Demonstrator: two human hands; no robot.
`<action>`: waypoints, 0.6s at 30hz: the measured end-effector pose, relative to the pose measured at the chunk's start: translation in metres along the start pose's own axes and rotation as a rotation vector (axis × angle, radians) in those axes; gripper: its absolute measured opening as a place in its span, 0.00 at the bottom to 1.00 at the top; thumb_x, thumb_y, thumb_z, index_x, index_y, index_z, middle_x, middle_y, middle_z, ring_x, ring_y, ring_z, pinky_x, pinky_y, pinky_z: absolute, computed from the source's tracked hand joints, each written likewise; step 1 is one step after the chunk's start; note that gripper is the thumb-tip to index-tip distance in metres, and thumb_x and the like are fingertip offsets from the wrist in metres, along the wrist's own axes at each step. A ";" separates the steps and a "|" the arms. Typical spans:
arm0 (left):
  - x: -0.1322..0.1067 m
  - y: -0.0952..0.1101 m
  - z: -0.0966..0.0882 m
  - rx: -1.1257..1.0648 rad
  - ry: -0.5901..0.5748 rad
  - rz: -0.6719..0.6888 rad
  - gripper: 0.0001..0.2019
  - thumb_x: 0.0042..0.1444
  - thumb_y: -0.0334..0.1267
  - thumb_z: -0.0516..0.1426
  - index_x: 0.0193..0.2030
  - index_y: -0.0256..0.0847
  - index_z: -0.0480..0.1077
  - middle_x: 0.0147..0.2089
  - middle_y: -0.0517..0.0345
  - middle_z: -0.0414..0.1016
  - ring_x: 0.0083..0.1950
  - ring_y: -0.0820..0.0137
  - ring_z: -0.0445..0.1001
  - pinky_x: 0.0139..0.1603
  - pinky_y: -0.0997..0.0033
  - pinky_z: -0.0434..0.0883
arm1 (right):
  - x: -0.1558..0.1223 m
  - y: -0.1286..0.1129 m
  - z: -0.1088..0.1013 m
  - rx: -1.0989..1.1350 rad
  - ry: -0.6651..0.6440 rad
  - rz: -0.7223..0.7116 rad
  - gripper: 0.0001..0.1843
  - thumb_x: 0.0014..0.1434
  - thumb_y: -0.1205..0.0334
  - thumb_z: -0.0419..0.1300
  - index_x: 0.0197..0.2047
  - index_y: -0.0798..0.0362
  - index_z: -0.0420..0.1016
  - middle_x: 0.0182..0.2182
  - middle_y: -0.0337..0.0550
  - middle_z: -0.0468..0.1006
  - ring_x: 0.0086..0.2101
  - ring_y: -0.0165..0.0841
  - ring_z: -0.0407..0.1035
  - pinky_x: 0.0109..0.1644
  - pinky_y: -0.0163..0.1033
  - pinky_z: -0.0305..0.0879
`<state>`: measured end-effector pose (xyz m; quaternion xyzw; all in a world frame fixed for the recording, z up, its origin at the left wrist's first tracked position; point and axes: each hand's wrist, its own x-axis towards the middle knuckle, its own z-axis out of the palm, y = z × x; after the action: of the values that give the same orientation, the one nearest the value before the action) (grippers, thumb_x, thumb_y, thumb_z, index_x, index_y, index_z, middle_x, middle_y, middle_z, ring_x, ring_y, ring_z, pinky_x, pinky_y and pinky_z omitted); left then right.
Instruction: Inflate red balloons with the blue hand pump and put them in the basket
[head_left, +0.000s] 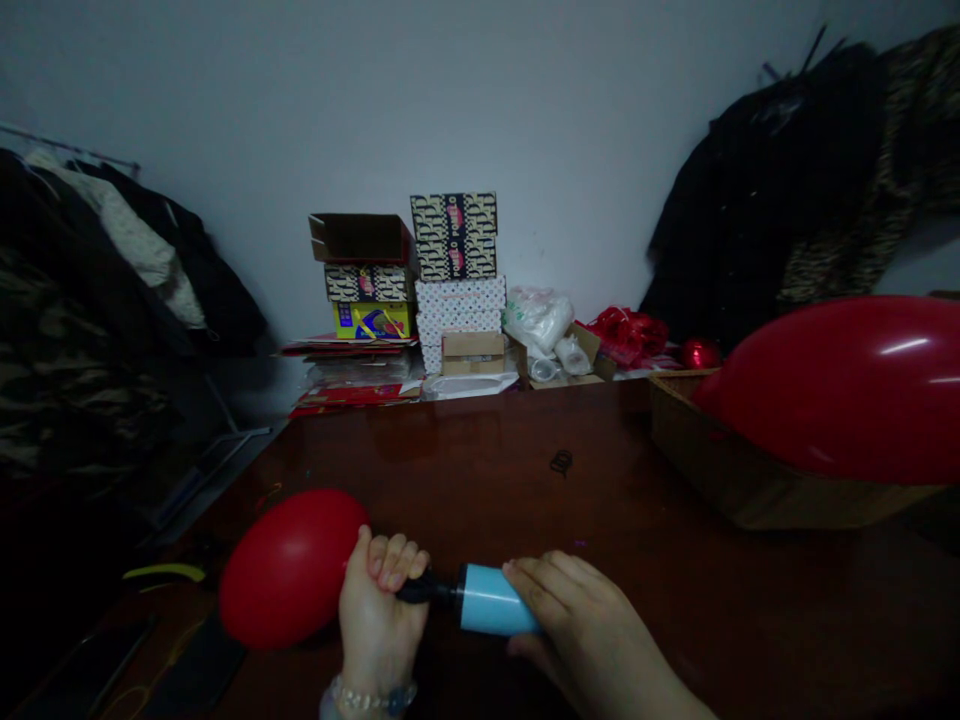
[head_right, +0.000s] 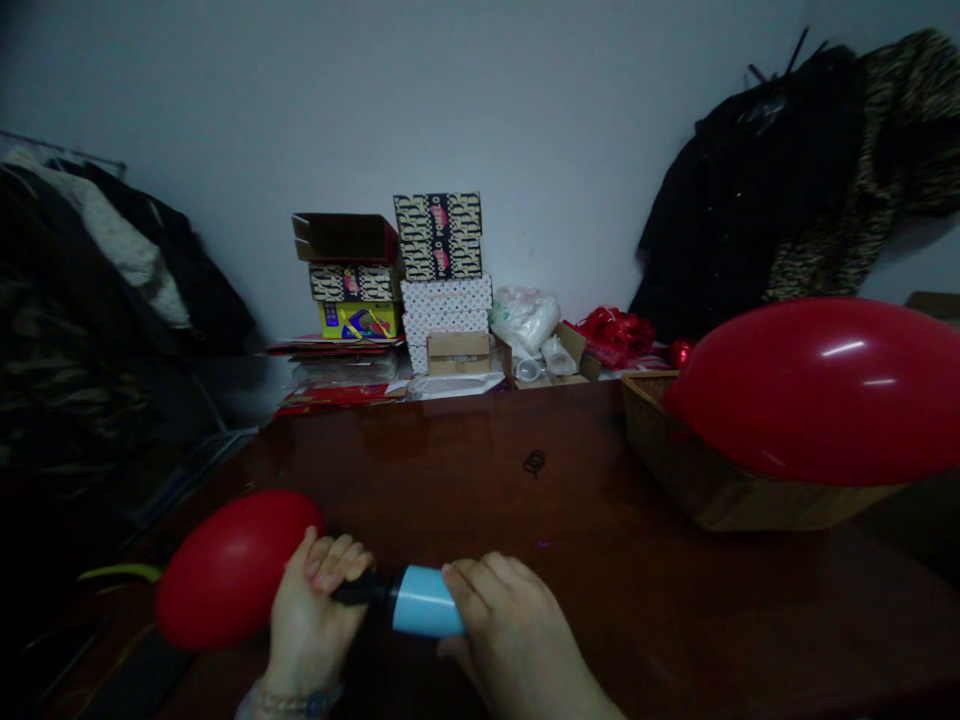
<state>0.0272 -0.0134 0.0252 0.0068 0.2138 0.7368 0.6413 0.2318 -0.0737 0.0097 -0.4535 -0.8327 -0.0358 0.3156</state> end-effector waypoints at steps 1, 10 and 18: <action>0.000 0.000 0.000 0.007 -0.006 0.002 0.21 0.61 0.29 0.50 0.18 0.41 0.47 0.13 0.69 0.46 0.12 0.80 0.49 0.16 0.75 0.53 | 0.000 0.000 0.000 0.017 -0.017 0.005 0.32 0.46 0.61 0.73 0.54 0.52 0.72 0.45 0.44 0.80 0.42 0.42 0.74 0.50 0.47 0.71; 0.010 0.047 0.006 0.011 -0.039 0.102 0.21 0.62 0.29 0.49 0.18 0.41 0.47 0.13 0.68 0.47 0.12 0.80 0.51 0.16 0.76 0.55 | 0.010 0.006 -0.024 0.107 -0.171 0.032 0.29 0.52 0.62 0.69 0.57 0.48 0.70 0.49 0.44 0.78 0.46 0.40 0.72 0.53 0.47 0.69; 0.024 0.061 -0.005 -0.020 -0.051 0.143 0.21 0.63 0.29 0.47 0.18 0.41 0.48 0.13 0.68 0.48 0.13 0.79 0.51 0.17 0.76 0.56 | 0.011 0.024 -0.028 0.015 -0.109 -0.033 0.25 0.56 0.63 0.66 0.57 0.53 0.70 0.49 0.48 0.78 0.44 0.42 0.72 0.50 0.49 0.71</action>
<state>-0.0356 0.0027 0.0341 0.0345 0.1892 0.7823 0.5925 0.2596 -0.0615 0.0326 -0.4385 -0.8564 -0.0102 0.2723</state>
